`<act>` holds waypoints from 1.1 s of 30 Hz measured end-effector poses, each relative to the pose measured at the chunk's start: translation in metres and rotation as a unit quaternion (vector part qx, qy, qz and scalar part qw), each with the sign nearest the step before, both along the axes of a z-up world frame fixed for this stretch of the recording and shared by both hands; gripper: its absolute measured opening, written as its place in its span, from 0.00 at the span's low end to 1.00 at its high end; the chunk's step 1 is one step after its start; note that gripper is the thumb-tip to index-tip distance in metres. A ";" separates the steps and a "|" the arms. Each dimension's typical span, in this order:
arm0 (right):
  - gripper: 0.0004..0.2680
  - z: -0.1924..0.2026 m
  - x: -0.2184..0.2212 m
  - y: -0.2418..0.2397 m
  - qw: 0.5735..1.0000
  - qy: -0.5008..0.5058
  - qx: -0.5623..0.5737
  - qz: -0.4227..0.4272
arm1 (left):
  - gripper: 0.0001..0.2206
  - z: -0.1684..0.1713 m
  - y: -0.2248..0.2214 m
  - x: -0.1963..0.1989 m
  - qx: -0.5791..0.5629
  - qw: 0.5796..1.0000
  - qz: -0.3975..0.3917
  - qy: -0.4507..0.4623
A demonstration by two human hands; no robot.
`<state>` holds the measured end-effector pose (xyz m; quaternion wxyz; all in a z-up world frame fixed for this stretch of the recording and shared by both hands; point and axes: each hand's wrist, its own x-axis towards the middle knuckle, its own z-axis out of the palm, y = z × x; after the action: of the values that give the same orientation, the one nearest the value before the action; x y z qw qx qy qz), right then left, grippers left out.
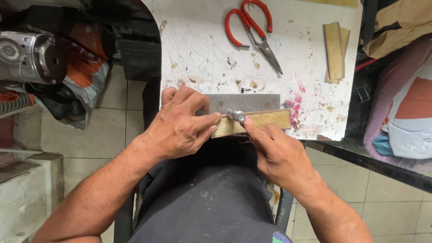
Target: Hammering and trimming a piece of material on a metal block at a repair bench
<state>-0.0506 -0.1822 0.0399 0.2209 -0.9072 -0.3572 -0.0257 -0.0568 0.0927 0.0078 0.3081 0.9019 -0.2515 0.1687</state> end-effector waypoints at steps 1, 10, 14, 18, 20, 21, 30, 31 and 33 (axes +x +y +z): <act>0.16 0.001 -0.001 -0.001 1.000 0.000 0.014 -0.003 | 0.08 -0.005 0.000 -0.002 0.001 1.000 0.022 0.002; 0.16 0.009 -0.001 0.012 1.000 -0.015 -0.017 0.004 | 0.16 -0.013 -0.006 -0.010 -0.048 0.992 0.106 0.053; 0.15 0.002 -0.004 0.010 0.999 -0.013 0.051 0.012 | 0.20 -0.015 -0.006 -0.007 -0.068 0.990 0.105 0.066; 0.17 -0.004 0.008 0.008 0.999 -0.044 0.000 0.023 | 0.21 -0.012 -0.005 -0.004 -0.073 0.990 0.100 0.061; 0.19 0.010 0.011 0.000 1.000 -0.006 0.004 0.006 | 0.21 -0.013 -0.006 -0.007 -0.077 0.990 0.100 0.068; 0.19 0.003 0.008 -0.006 1.000 -0.007 0.002 0.005 | 0.21 -0.014 -0.005 -0.007 -0.079 0.990 0.098 0.067; 0.11 0.025 0.005 -0.061 0.991 0.029 0.079 -0.106 | 0.15 -0.009 0.002 -0.003 -0.063 0.993 0.096 0.031; 0.12 0.025 0.003 -0.066 0.985 0.031 0.115 -0.123 | 0.14 -0.008 0.002 -0.002 -0.057 0.993 0.099 0.031; 0.12 0.019 0.004 -0.068 0.978 0.031 0.150 -0.143 | 0.14 -0.008 0.003 -0.001 -0.052 0.993 0.099 0.031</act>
<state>-0.0468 -0.2503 0.0587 0.3595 -0.9057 -0.2089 -0.0827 -0.0581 0.0953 -0.0002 0.3436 0.9099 -0.1425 0.1834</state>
